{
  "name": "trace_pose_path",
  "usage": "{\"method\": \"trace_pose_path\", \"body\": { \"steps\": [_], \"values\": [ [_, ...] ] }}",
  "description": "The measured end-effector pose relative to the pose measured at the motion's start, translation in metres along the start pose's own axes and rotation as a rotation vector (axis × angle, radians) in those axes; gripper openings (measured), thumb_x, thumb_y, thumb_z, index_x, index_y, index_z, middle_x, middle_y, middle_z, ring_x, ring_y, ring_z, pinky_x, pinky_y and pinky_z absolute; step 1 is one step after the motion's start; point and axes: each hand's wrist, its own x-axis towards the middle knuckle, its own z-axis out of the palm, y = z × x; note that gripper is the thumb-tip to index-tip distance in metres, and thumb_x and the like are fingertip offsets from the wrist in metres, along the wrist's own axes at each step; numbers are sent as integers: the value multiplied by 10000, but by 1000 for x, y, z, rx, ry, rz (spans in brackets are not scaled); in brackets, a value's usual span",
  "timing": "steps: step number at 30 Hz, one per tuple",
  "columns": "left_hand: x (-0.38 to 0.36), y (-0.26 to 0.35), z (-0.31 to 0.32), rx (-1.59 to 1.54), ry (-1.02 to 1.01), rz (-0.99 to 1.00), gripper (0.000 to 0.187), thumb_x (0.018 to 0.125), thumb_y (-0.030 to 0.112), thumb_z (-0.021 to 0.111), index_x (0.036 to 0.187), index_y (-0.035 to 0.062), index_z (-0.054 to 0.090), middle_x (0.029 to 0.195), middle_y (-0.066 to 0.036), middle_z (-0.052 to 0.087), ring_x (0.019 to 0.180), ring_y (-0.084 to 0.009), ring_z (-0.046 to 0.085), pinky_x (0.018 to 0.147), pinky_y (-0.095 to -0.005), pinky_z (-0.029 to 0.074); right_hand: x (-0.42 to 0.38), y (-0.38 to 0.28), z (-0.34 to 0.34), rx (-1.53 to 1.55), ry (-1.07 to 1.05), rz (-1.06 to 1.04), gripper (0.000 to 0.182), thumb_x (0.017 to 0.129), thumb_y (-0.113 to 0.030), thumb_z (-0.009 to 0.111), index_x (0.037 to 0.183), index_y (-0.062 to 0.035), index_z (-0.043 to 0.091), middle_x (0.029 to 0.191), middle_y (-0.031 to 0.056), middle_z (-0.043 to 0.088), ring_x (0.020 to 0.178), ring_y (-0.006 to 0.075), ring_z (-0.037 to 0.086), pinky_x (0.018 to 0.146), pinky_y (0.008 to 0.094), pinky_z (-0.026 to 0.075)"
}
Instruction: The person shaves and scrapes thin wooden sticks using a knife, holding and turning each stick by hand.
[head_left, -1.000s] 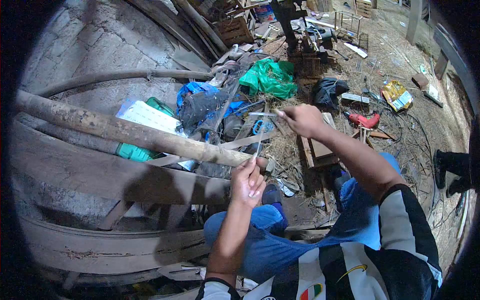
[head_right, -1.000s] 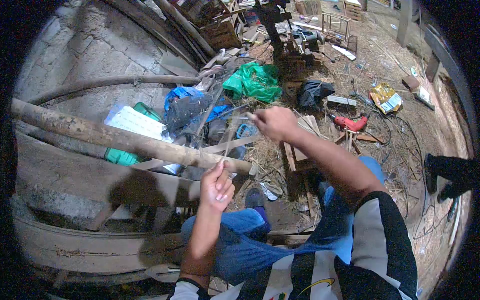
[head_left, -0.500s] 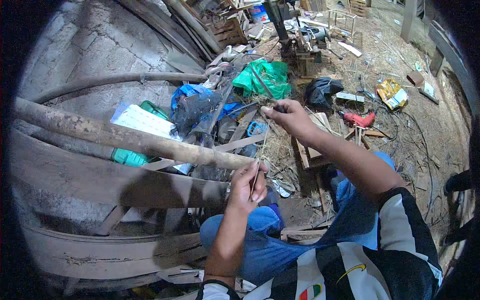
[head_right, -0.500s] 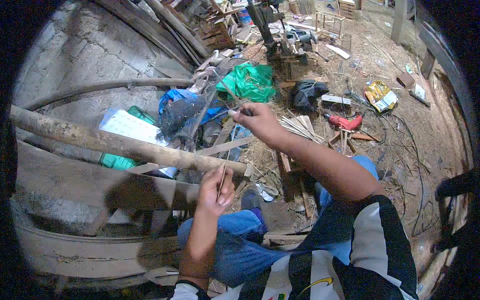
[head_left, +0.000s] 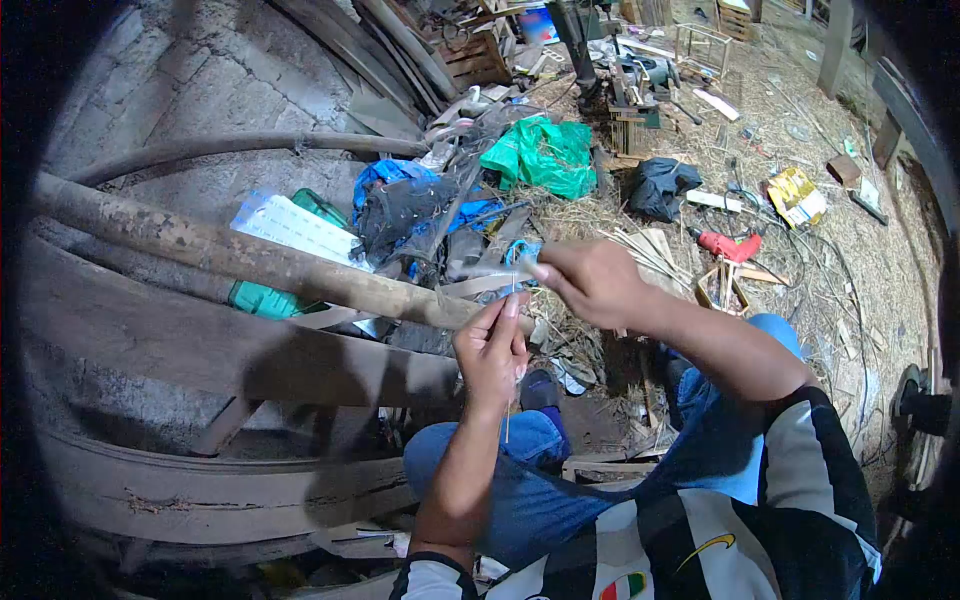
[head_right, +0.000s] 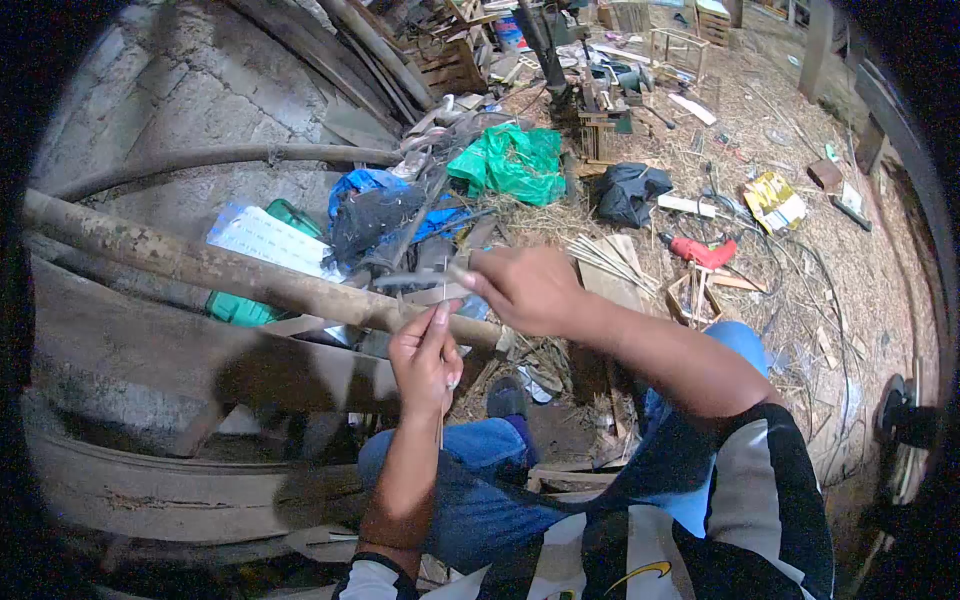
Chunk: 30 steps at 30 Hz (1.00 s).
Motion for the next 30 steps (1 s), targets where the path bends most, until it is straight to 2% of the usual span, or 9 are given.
{"method": "trace_pose_path", "body": {
  "steps": [3, 8, 14, 15, 17, 18, 22, 26, 30],
  "values": [
    [-1, 0, -4, -10, -10, 4, 254, 988, 206, 630, 1088, -15, 704, 520, 43, 455, 366, -29, 355, 346, -217, 273, -6, -9, 4, -79, -10, -108, 234, 951, -339, 558, 958, -109, 601, 785, 111, 657, 672, 360, 658, 543, 497, 506],
    [-4, 1, -7, -11, 2, 11, 253, 989, 206, 630, 1087, -15, 706, 525, 59, 446, 382, -22, 360, 351, -214, 274, -3, -6, 2, -138, -35, -118, 266, 961, -359, 556, 890, -106, 596, 741, 97, 613, 663, 339, 636, 525, 465, 477],
    [-8, 2, -7, 47, 36, 25, 248, 979, 179, 634, 1063, -45, 700, 517, 47, 432, 372, -28, 333, 327, -220, 277, 12, 29, -8, -229, -81, 244, 263, 967, -366, 543, 907, -117, 601, 804, 133, 663, 698, 368, 651, 572, 490, 490],
    [-6, -1, -7, 59, 56, 24, 246, 981, 180, 633, 1066, -40, 702, 517, 51, 435, 373, -25, 337, 329, -219, 272, 10, 21, -5, -232, -84, 237, 263, 967, -366, 543, 907, -117, 601, 804, 133, 663, 698, 368, 651, 572, 490, 490],
    [-5, -3, -7, 71, 77, 18, 243, 983, 181, 631, 1068, -35, 704, 516, 55, 438, 374, -22, 340, 330, -218, 268, 0, 4, 4, -132, 65, 47, 345, 977, -436, 503, 890, -118, 607, 728, 124, 664, 626, 382, 651, 534, 519, 498],
    [-5, -3, -6, 104, 73, 22, 244, 988, 189, 627, 1068, -26, 711, 531, 64, 455, 395, -16, 354, 355, -214, 270, -4, 0, 7, -129, -29, 1, 320, 976, -402, 510, 899, -106, 605, 745, 125, 660, 635, 381, 653, 536, 513, 501],
    [-4, -9, -4, 186, 75, 99, 234, 991, 187, 624, 1062, -14, 721, 549, 81, 472, 427, -5, 367, 387, -209, 261, -8, -10, 9, -97, -111, -36, 297, 971, -384, 515, 914, -107, 607, 750, 131, 666, 643, 374, 658, 539, 507, 506],
    [-2, -6, -7, 172, 69, 56, 222, 991, 176, 621, 1063, -9, 721, 542, 86, 459, 418, -6, 362, 379, -211, 254, -5, 5, 15, -143, -100, -26, 316, 971, -408, 512, 911, -118, 620, 757, 131, 673, 647, 375, 659, 539, 511, 504],
    [-6, -8, -10, 77, 38, -45, 243, 984, 192, 626, 1067, -24, 700, 525, 54, 435, 362, -29, 334, 320, -226, 263, 9, 41, 4, -240, -59, 187, 358, 975, -450, 499, 898, -128, 637, 765, 124, 679, 650, 385, 655, 542, 515, 501]
  ]
}}
